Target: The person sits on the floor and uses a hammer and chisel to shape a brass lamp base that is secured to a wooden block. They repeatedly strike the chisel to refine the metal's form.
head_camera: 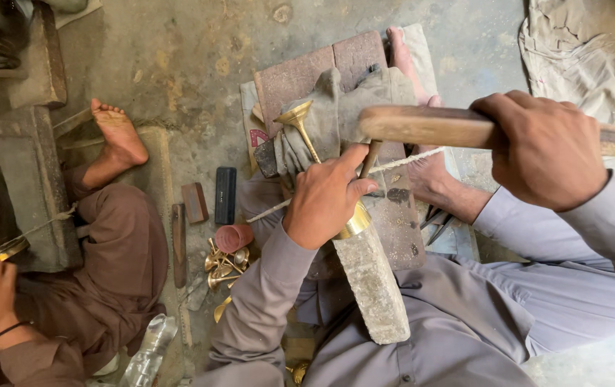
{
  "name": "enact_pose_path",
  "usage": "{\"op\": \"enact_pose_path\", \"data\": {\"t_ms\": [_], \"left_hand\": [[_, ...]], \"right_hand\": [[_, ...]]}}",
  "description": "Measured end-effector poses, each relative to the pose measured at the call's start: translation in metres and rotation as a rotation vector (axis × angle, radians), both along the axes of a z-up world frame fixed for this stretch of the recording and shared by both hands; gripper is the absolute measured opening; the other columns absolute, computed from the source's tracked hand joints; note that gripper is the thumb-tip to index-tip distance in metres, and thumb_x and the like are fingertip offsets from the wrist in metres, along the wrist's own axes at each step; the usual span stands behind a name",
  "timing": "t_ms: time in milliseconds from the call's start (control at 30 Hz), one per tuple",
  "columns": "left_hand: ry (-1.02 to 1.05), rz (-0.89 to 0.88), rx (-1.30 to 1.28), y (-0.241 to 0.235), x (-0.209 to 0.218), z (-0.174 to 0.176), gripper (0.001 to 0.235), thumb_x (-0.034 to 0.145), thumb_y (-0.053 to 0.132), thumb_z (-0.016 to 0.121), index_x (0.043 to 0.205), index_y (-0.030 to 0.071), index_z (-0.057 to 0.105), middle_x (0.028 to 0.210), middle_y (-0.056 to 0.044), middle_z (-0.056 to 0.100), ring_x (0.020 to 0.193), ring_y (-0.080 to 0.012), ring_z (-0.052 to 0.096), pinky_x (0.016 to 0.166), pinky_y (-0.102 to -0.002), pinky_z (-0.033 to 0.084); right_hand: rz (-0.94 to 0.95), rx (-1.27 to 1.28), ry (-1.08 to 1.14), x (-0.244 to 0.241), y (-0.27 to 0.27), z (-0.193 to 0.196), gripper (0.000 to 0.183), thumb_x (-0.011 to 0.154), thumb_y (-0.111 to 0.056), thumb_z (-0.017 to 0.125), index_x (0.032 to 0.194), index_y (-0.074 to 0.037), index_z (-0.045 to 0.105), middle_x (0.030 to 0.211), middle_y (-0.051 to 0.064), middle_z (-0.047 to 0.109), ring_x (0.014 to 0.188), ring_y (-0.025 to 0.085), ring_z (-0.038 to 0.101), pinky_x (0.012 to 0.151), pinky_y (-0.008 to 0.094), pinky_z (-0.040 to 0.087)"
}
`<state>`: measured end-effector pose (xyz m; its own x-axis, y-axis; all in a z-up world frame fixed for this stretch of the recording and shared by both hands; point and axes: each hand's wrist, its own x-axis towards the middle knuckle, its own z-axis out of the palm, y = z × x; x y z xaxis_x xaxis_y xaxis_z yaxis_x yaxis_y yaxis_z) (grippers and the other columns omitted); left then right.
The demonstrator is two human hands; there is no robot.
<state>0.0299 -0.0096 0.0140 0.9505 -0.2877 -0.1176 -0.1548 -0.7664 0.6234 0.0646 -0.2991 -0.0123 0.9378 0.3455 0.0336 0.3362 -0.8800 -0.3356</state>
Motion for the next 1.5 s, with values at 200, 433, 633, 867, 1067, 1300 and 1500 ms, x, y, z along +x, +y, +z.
{"op": "enact_pose_path", "data": {"t_ms": [200, 433, 633, 867, 1067, 1300, 1500], "left_hand": [[0.029, -0.085, -0.018, -0.001, 0.009, -0.003, 0.043, 0.086, 0.022, 0.078, 0.121, 0.009, 0.059, 0.084, -0.021, 0.07, 0.082, -0.0436, 0.069, 0.066, -0.053, 0.05], [-0.005, -0.15, -0.011, -0.001, 0.01, -0.005, 0.039, 0.086, 0.023, 0.078, 0.117, 0.008, 0.059, 0.085, -0.019, 0.071, 0.083, -0.0429, 0.069, 0.068, -0.053, 0.049], [0.012, -0.145, -0.058, 0.002, 0.005, -0.005, 0.039, 0.088, 0.021, 0.077, 0.12, 0.009, 0.059, 0.088, -0.018, 0.072, 0.085, -0.0416, 0.069, 0.069, -0.051, 0.051], [-0.018, -0.163, -0.083, 0.002, 0.004, -0.003, 0.037, 0.088, 0.016, 0.076, 0.12, 0.008, 0.058, 0.089, -0.017, 0.072, 0.086, -0.0412, 0.069, 0.069, -0.05, 0.051], [0.009, -0.157, -0.082, 0.004, 0.0, -0.001, 0.035, 0.091, 0.015, 0.074, 0.121, 0.008, 0.057, 0.089, -0.016, 0.072, 0.085, -0.0397, 0.071, 0.067, -0.048, 0.053], [0.001, -0.136, -0.083, 0.005, -0.006, 0.004, 0.038, 0.089, 0.015, 0.075, 0.122, 0.009, 0.057, 0.094, -0.015, 0.072, 0.086, -0.04, 0.07, 0.068, -0.048, 0.053], [-0.032, -0.142, -0.11, 0.005, -0.009, 0.005, 0.035, 0.091, 0.011, 0.073, 0.121, 0.009, 0.056, 0.097, -0.014, 0.073, 0.089, -0.0373, 0.072, 0.067, -0.046, 0.055]], "right_hand": [[-0.091, 0.168, 0.157, -0.016, -0.004, -0.012, 0.037, 0.086, 0.0, 0.06, 0.122, -0.005, 0.066, 0.095, 0.021, 0.073, 0.077, 0.042, 0.069, 0.069, 0.05, 0.055], [-0.251, 0.328, 0.286, -0.033, -0.003, -0.024, 0.046, 0.079, -0.009, 0.072, 0.123, -0.003, 0.059, 0.094, 0.02, 0.072, 0.084, 0.04, 0.071, 0.073, 0.048, 0.055], [-0.256, 0.455, 0.266, -0.045, 0.001, -0.021, 0.043, 0.08, -0.006, 0.069, 0.121, -0.004, 0.058, 0.099, 0.016, 0.073, 0.088, 0.036, 0.072, 0.079, 0.045, 0.055], [-0.258, 0.335, 0.235, -0.054, -0.001, -0.035, 0.049, 0.079, -0.004, 0.07, 0.128, -0.007, 0.061, 0.096, 0.02, 0.072, 0.087, 0.042, 0.07, 0.078, 0.049, 0.054], [-0.341, 0.325, 0.273, -0.06, -0.007, -0.041, 0.057, 0.077, -0.01, 0.077, 0.13, -0.004, 0.057, 0.092, 0.023, 0.069, 0.086, 0.045, 0.069, 0.074, 0.049, 0.054], [-0.334, 0.477, 0.272, -0.062, 0.0, -0.021, 0.048, 0.079, -0.013, 0.073, 0.121, -0.002, 0.053, 0.097, 0.018, 0.073, 0.088, 0.04, 0.071, 0.077, 0.047, 0.054], [-0.351, 0.509, 0.263, -0.059, 0.004, -0.002, 0.046, 0.079, -0.012, 0.069, 0.121, -0.001, 0.054, 0.096, 0.017, 0.072, 0.086, 0.038, 0.07, 0.077, 0.047, 0.053]]}}
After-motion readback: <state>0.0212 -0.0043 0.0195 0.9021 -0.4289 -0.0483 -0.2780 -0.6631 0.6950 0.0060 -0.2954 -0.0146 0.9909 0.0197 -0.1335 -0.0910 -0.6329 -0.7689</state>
